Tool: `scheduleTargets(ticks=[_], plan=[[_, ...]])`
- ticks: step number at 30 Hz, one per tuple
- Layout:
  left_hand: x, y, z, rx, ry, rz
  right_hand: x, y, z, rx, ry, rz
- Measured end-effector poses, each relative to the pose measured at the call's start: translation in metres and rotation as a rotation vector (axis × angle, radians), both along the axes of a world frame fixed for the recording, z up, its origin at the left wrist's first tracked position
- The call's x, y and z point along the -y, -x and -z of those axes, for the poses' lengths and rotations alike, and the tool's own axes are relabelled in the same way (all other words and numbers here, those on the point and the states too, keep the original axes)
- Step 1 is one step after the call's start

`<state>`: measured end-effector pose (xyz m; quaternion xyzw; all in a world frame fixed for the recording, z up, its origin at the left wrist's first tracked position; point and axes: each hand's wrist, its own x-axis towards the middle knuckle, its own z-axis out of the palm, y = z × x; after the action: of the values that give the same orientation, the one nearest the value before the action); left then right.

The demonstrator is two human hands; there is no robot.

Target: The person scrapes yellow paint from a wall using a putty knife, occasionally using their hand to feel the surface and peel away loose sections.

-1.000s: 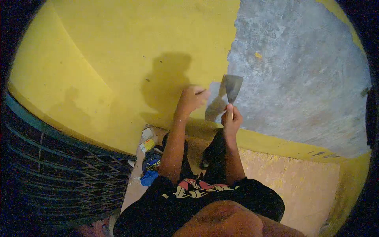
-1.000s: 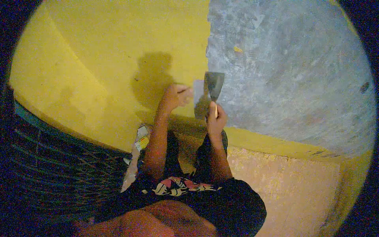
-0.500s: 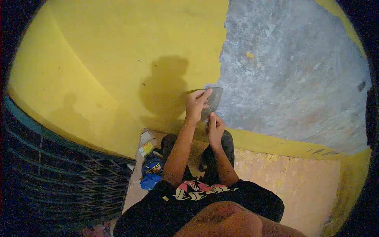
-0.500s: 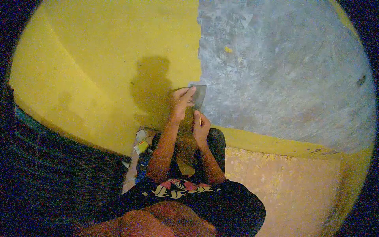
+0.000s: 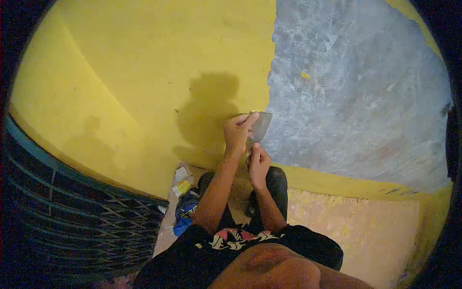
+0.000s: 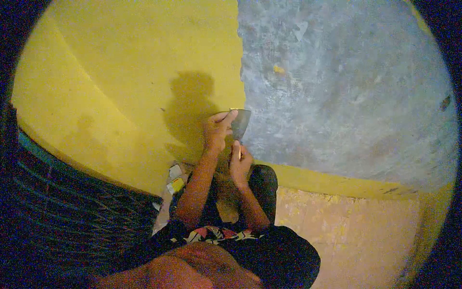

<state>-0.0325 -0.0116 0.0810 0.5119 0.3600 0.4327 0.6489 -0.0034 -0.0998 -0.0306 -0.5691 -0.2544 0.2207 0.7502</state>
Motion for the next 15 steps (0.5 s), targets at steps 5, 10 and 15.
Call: scheduleTargets(ticks=[5, 10, 15], plan=[[0.007, -0.007, -0.002, 0.041, -0.056, -0.092, 0.011, 0.001, -0.026, -0.078, 0.016, -0.059], [0.001, -0.016, -0.002, 0.212, 0.055, -0.039, 0.021, -0.033, -0.051, 0.227, 0.086, 0.002], [-0.006, -0.005, -0.103, 0.256, -0.123, 0.060, 0.017, -0.056, -0.161, 0.356, 0.065, -0.030]])
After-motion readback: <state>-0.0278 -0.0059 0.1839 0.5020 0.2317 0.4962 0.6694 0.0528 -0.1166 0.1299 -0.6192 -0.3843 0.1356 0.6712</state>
